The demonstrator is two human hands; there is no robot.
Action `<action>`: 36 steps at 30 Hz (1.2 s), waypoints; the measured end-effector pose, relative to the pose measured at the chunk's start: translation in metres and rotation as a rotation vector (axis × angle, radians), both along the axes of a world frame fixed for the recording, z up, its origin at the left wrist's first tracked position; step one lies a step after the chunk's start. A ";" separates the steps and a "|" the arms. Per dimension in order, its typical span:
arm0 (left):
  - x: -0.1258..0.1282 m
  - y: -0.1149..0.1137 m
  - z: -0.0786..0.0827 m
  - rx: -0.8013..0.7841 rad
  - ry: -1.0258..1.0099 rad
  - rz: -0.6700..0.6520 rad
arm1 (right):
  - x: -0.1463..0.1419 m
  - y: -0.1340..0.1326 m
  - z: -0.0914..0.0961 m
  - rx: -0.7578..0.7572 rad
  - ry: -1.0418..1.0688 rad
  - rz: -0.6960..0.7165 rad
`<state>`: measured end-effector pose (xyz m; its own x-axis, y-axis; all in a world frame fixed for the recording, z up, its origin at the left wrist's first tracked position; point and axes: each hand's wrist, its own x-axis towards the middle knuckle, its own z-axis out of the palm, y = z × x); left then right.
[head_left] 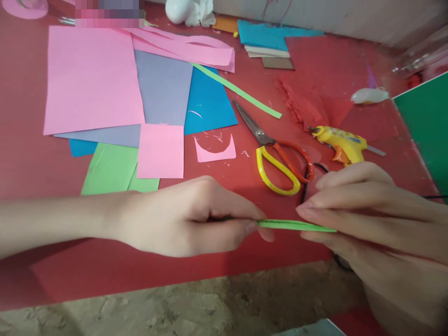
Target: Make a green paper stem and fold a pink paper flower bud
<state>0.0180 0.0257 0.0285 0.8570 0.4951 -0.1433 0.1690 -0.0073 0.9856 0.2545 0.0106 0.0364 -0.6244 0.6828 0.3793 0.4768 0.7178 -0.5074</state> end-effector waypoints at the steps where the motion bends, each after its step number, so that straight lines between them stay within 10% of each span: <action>1: 0.000 0.000 0.000 0.009 0.019 0.003 | -0.001 0.000 0.000 0.015 0.007 -0.004; 17: 0.000 -0.004 -0.001 0.022 0.004 0.045 | -0.015 -0.012 -0.008 -0.347 0.339 -0.126; 36: 0.001 -0.003 -0.003 -0.034 -0.013 0.020 | -0.004 -0.017 -0.012 -0.279 0.267 -0.077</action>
<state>0.0194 0.0222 0.0251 0.8489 0.5072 -0.1489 0.1556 0.0294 0.9874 0.2501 -0.0063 0.0247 -0.4719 0.8236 0.3145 0.3488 0.5020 -0.7914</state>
